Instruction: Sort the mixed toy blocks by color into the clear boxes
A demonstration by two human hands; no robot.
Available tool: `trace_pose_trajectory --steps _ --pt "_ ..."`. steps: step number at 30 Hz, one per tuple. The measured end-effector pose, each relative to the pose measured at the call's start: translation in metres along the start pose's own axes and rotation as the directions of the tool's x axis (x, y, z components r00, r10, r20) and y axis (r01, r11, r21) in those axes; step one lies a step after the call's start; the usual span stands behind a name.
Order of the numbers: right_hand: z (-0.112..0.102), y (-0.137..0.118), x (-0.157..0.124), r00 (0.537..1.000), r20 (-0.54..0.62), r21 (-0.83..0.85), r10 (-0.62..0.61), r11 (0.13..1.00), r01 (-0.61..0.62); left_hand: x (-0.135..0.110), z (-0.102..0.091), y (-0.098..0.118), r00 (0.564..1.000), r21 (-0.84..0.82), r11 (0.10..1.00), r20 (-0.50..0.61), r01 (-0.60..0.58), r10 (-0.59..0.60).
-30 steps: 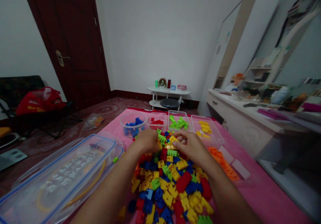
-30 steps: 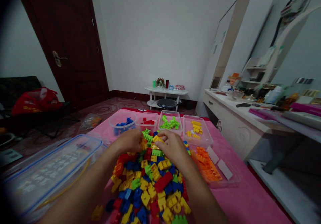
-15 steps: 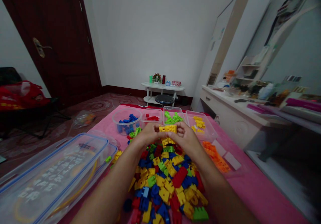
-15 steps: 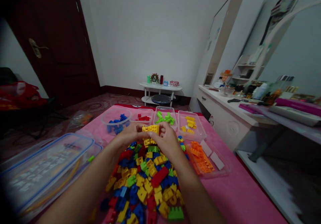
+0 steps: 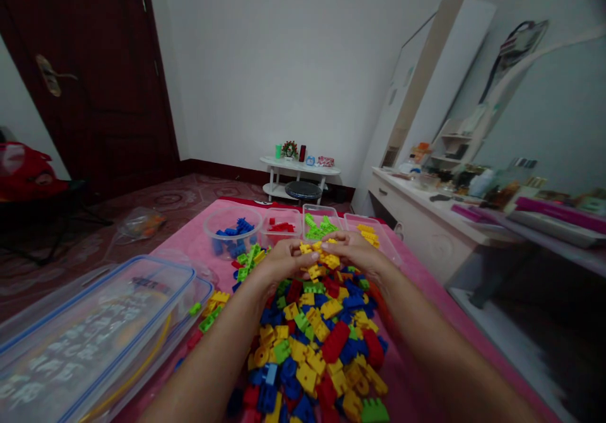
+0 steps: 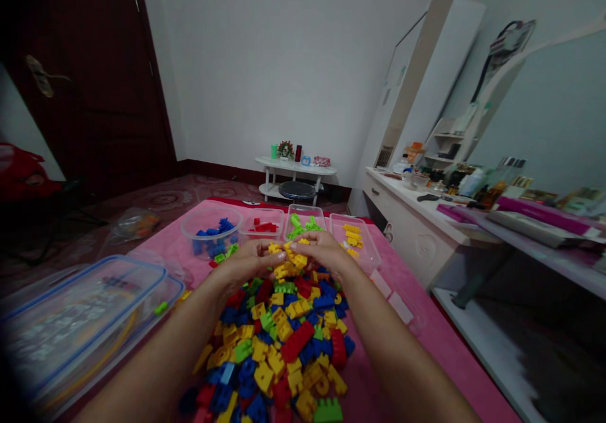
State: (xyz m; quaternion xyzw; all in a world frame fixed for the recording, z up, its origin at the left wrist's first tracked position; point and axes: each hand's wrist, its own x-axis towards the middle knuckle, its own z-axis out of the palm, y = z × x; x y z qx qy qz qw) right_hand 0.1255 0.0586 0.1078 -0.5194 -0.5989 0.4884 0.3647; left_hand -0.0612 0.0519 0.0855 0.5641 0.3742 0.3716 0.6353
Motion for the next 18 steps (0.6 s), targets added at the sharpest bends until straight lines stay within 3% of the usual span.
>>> trace_pose_trajectory --steps 3,7,12,15,18 --pt "-0.024 -0.005 0.024 0.994 -0.101 -0.144 0.047 0.988 -0.061 0.004 -0.003 -0.003 0.995 0.046 0.998 -0.089 -0.035 0.039" --pt "-0.063 0.0 0.055 0.936 -0.342 -0.29 0.083 0.938 -0.189 0.01 -0.013 -0.01 0.97 0.264 0.957 -0.173 -0.121 0.17" --pt "-0.101 0.015 0.073 0.851 -0.524 -0.437 0.008 0.856 -0.277 0.009 -0.023 -0.012 0.924 0.665 0.743 -0.23 -0.078 0.304" --pt "-0.104 0.017 0.072 0.826 -0.554 -0.553 -0.106 0.788 -0.27 0.007 -0.023 -0.01 0.916 0.734 0.678 -0.25 -0.032 0.314" --pt "-0.089 0.014 0.067 0.846 -0.485 -0.673 -0.22 0.712 -0.201 0.005 -0.023 -0.007 0.905 0.768 0.641 -0.272 0.0 0.327"
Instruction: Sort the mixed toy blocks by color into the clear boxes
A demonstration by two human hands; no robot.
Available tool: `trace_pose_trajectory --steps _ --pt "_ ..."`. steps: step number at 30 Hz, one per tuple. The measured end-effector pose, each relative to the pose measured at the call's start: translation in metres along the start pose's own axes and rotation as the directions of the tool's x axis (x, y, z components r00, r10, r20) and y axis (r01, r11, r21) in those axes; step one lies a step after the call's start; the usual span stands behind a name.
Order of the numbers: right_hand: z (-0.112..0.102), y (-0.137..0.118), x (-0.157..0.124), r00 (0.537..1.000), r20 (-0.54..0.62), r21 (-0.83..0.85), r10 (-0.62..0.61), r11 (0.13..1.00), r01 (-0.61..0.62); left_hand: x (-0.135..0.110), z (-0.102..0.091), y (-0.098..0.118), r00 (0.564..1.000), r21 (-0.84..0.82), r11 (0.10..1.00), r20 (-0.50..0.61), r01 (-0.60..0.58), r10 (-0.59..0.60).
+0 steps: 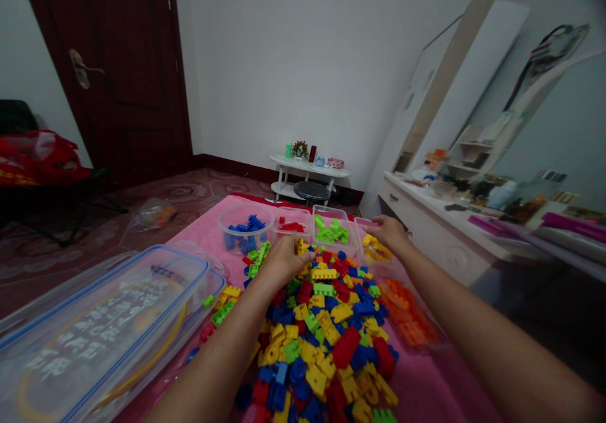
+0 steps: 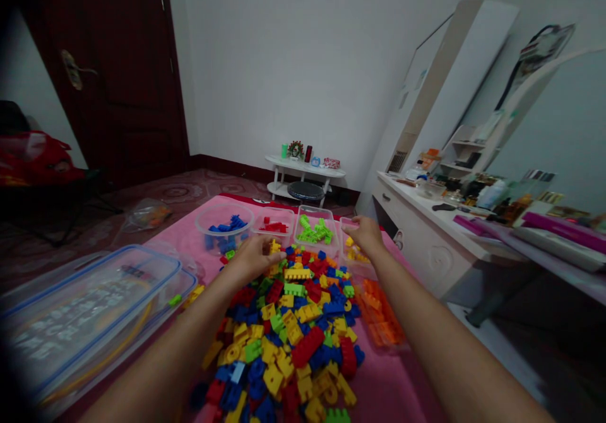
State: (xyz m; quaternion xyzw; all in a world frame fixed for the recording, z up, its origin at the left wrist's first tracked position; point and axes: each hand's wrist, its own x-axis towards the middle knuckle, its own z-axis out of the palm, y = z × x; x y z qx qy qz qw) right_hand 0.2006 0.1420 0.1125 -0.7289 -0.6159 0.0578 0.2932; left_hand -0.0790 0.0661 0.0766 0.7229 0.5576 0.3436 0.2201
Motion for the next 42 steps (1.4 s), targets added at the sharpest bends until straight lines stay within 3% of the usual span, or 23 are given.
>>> trace_pose_trajectory --steps 3,6,9,12,17,24,30,36,42 --pt "0.008 -0.021 -0.022 0.985 0.105 -0.038 -0.137 0.989 0.142 0.0 -0.003 0.002 1.0 0.047 0.998 0.002 0.03 -0.03" --pt "0.012 -0.041 -0.054 0.941 0.254 -0.059 -0.222 0.968 0.244 0.0 -0.006 0.003 0.999 0.094 0.995 0.017 0.031 -0.033" --pt "0.011 -0.054 -0.086 0.901 0.388 -0.207 -0.195 0.934 0.291 -0.001 -0.01 0.002 0.998 0.18 0.984 0.061 0.01 -0.021" --pt "0.011 -0.056 -0.11 0.862 0.485 -0.331 -0.145 0.882 0.335 -0.003 -0.015 0.0 0.982 0.318 0.948 0.186 -0.024 -0.038" --pt "0.019 -0.05 -0.128 0.796 0.536 -0.186 -0.282 0.88 0.437 -0.009 -0.023 -0.001 0.941 0.426 0.899 0.335 -0.101 -0.053" --pt "0.015 -0.043 -0.13 0.738 0.597 -0.123 -0.314 0.874 0.471 -0.014 -0.022 0.012 0.947 0.366 0.901 0.295 -0.234 0.126" --pt "0.012 -0.043 -0.132 0.749 0.597 -0.164 -0.287 0.871 0.464 -0.021 -0.018 0.026 0.904 0.468 0.853 0.428 -0.23 0.008" --pt "0.013 -0.048 -0.141 0.795 0.528 -0.215 -0.299 0.858 0.466 -0.027 -0.007 0.035 0.922 0.549 0.808 0.388 -0.216 -0.017" --pt "0.009 -0.034 -0.129 0.828 0.454 0.011 -0.329 0.932 0.364 -0.029 0.003 0.036 0.939 0.558 0.805 0.343 -0.203 0.0"
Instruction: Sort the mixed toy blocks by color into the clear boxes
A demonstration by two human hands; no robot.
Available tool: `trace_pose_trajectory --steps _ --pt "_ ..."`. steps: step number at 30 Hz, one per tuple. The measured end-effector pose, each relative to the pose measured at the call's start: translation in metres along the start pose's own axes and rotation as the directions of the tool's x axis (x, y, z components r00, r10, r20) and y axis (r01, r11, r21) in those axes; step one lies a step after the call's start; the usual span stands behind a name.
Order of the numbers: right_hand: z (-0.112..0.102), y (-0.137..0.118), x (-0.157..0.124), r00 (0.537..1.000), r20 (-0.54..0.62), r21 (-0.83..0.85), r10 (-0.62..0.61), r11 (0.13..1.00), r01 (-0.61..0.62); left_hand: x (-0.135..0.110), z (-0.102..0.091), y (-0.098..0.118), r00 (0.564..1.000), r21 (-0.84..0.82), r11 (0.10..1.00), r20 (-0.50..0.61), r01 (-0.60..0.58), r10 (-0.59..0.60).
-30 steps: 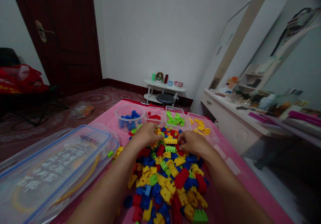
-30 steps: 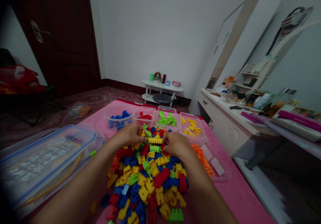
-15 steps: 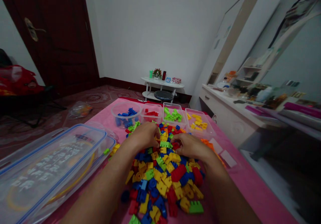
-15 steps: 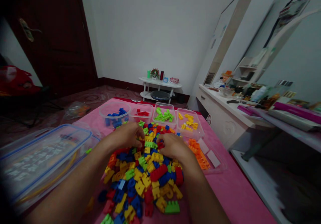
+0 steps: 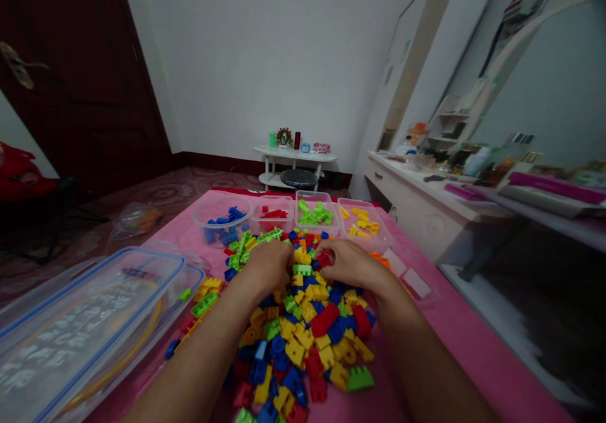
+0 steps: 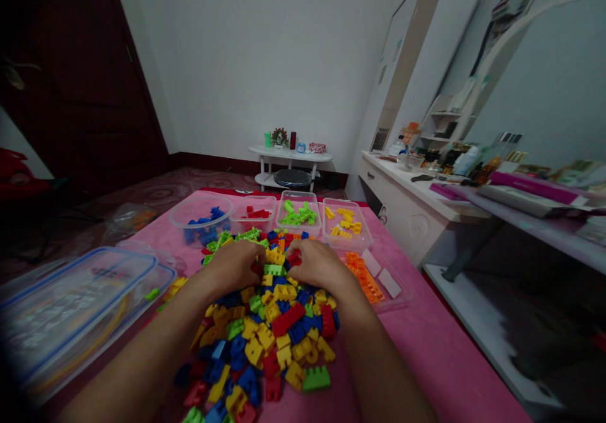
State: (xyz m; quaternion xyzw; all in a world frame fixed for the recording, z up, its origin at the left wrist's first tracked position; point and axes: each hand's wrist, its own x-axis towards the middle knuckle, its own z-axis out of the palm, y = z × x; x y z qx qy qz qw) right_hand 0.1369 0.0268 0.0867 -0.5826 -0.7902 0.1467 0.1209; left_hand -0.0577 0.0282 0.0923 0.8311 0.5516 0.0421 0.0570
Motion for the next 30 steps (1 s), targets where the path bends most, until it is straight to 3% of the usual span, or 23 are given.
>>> trace_pose_trajectory --steps 4,7,17,24,30 --pt "-0.023 0.015 -0.006 0.998 -0.036 0.284 -0.043 0.957 0.051 0.007 0.004 -0.01 1.0 -0.089 0.996 0.002 -0.029 0.029" --pt "-0.04 0.023 -0.014 0.998 -0.055 0.381 -0.013 0.924 0.033 0.011 0.005 -0.02 0.999 -0.138 0.99 -0.022 -0.027 0.024" --pt "-0.06 0.048 -0.027 0.977 -0.148 0.343 0.155 0.934 -0.097 0.013 0.004 -0.031 0.999 -0.193 0.98 -0.027 -0.046 0.041" --pt "-0.053 0.045 -0.022 0.969 -0.22 0.297 0.111 0.954 -0.041 0.014 0.006 -0.034 0.998 -0.215 0.975 -0.039 -0.059 0.052" --pt "-0.04 0.035 -0.015 0.982 -0.172 0.281 0.073 0.96 -0.022 0.014 0.009 -0.032 0.999 -0.216 0.975 -0.011 -0.046 0.044"
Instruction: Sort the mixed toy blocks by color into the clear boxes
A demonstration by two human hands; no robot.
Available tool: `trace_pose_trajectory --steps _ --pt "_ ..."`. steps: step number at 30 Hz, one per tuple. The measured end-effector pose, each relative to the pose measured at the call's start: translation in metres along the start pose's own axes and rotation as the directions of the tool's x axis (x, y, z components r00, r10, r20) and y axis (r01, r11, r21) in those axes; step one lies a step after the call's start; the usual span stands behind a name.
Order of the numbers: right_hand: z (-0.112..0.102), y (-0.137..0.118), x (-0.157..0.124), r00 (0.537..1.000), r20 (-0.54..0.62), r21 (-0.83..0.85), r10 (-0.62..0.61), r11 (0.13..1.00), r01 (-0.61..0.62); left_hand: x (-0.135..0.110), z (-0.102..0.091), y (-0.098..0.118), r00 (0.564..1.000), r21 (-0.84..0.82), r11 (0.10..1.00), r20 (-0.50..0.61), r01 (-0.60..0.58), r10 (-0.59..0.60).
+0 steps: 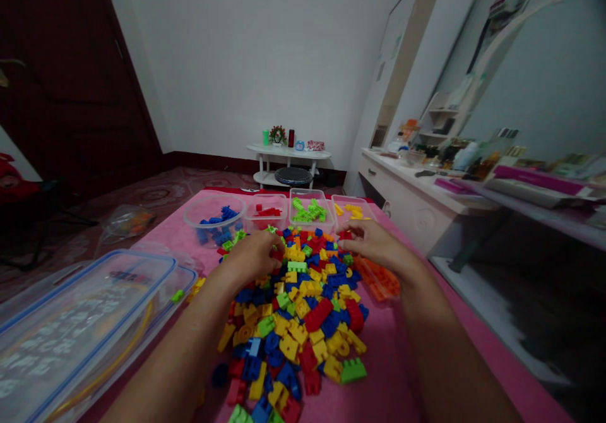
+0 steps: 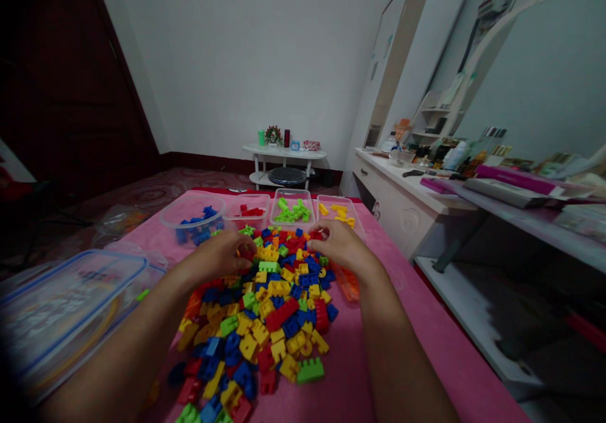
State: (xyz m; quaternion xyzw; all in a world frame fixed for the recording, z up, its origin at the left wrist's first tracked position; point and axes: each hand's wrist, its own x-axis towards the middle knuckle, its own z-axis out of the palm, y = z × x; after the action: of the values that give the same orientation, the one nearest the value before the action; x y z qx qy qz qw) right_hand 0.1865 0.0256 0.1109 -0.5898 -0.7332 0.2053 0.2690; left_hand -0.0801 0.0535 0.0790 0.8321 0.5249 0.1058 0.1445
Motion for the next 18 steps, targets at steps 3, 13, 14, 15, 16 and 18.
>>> trace_pose_trajectory --steps 3,13,14,15,16,18 --pt "0.018 -0.005 0.003 0.998 0.039 -0.01 -0.045 0.999 0.046 -0.001 -0.003 0.005 1.0 -0.022 1.0 -0.021 -0.015 0.015" --pt "0.065 -0.046 0.071 0.987 0.139 -0.026 -0.075 0.996 0.08 -0.006 -0.031 -0.002 0.936 -0.07 0.977 -0.278 0.203 -0.215" --pt "0.065 -0.052 0.083 0.989 0.139 -0.025 -0.058 0.998 0.062 -0.007 -0.031 -0.003 0.934 -0.072 0.975 -0.28 0.21 -0.222" --pt "0.066 -0.058 0.095 0.989 0.14 -0.02 -0.04 0.999 0.043 -0.007 -0.031 -0.005 0.934 -0.074 0.974 -0.276 0.214 -0.226" --pt "0.067 -0.062 0.107 0.99 0.136 -0.014 -0.026 1.0 0.028 -0.007 -0.031 -0.005 0.936 -0.077 0.974 -0.269 0.214 -0.227" --pt "0.07 -0.069 0.128 0.995 0.104 -0.008 -0.006 1.0 0.007 -0.006 -0.029 -0.006 0.941 -0.079 0.974 -0.252 0.211 -0.225"
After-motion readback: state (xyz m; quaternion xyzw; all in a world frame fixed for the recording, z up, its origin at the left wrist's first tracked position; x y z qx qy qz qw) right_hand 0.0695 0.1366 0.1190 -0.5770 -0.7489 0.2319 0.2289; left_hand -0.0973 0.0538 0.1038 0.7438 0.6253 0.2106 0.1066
